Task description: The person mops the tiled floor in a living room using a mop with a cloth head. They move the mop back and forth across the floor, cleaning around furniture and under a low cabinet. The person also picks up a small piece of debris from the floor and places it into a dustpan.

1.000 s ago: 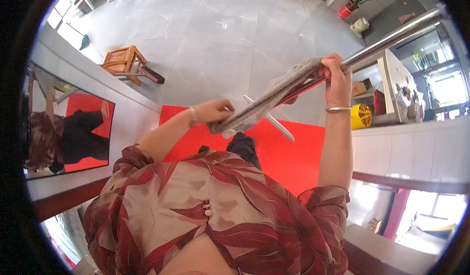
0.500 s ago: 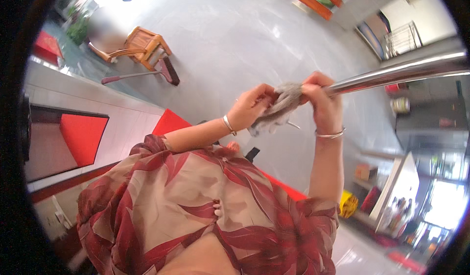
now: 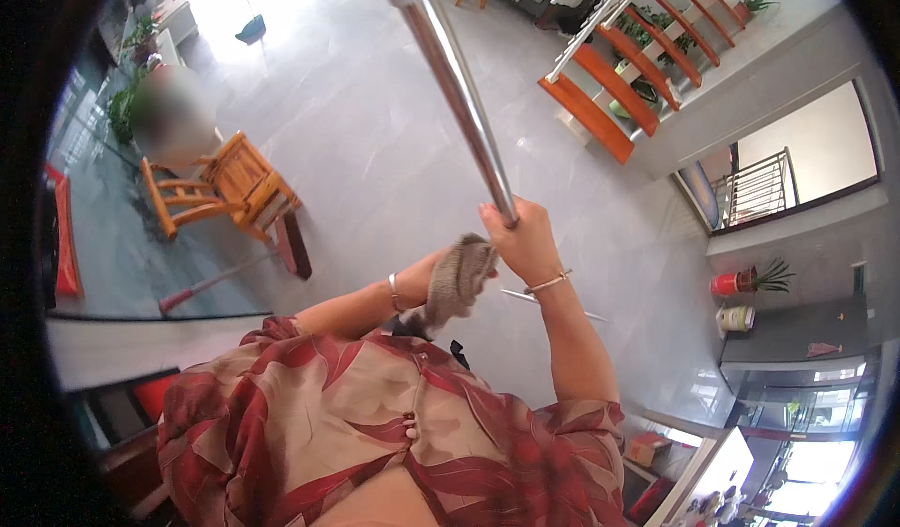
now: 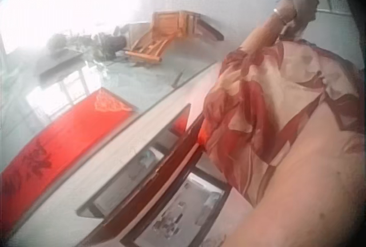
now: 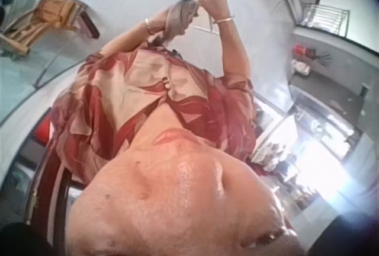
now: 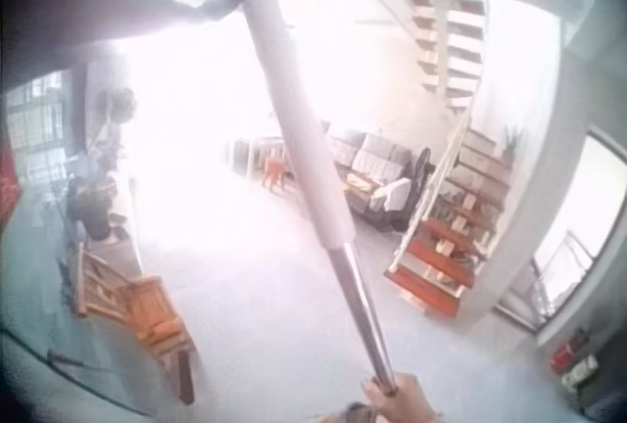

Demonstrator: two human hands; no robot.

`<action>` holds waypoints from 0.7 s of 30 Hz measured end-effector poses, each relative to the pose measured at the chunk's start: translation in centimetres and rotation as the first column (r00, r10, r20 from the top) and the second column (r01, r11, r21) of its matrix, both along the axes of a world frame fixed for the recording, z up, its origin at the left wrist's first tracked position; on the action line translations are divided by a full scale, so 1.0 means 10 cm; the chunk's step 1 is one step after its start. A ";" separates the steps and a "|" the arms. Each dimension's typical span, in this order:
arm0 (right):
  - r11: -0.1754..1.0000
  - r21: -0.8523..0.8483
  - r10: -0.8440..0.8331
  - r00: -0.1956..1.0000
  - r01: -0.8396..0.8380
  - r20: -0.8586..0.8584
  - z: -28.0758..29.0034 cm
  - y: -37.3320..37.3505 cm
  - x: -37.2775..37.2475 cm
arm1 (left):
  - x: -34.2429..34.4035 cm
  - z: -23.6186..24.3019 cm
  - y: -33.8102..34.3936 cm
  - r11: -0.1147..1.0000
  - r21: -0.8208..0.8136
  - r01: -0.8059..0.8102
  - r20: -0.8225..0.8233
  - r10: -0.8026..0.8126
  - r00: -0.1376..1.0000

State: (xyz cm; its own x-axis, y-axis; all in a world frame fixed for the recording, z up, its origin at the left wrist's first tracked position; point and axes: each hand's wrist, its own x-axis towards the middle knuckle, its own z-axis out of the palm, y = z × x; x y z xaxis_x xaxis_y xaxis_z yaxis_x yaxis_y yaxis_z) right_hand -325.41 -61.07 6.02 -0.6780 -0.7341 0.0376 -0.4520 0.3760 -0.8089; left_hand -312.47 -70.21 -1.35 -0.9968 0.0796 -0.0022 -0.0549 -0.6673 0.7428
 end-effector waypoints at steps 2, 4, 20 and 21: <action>0.999 -0.001 -0.043 0.995 0.043 -0.087 -0.18 -0.12 -0.47 | -0.32 -0.24 -0.39 0.995 0.076 -0.068 -0.051 0.072 0.996; 0.995 0.053 -0.074 0.987 0.082 -0.142 -0.45 -0.12 -1.03 | -0.64 -0.11 -0.85 0.899 0.430 -0.082 0.014 0.085 0.996; 0.932 0.227 0.321 0.934 -0.282 -0.156 -2.47 -1.47 -3.65 | -2.83 0.67 -3.70 0.212 -0.713 -0.668 -0.462 0.575 0.675; 0.921 0.241 0.348 0.925 -0.306 -0.153 -2.50 -1.65 -3.81 | -2.92 0.67 -3.88 -0.269 -0.823 -0.500 -0.563 0.499 0.659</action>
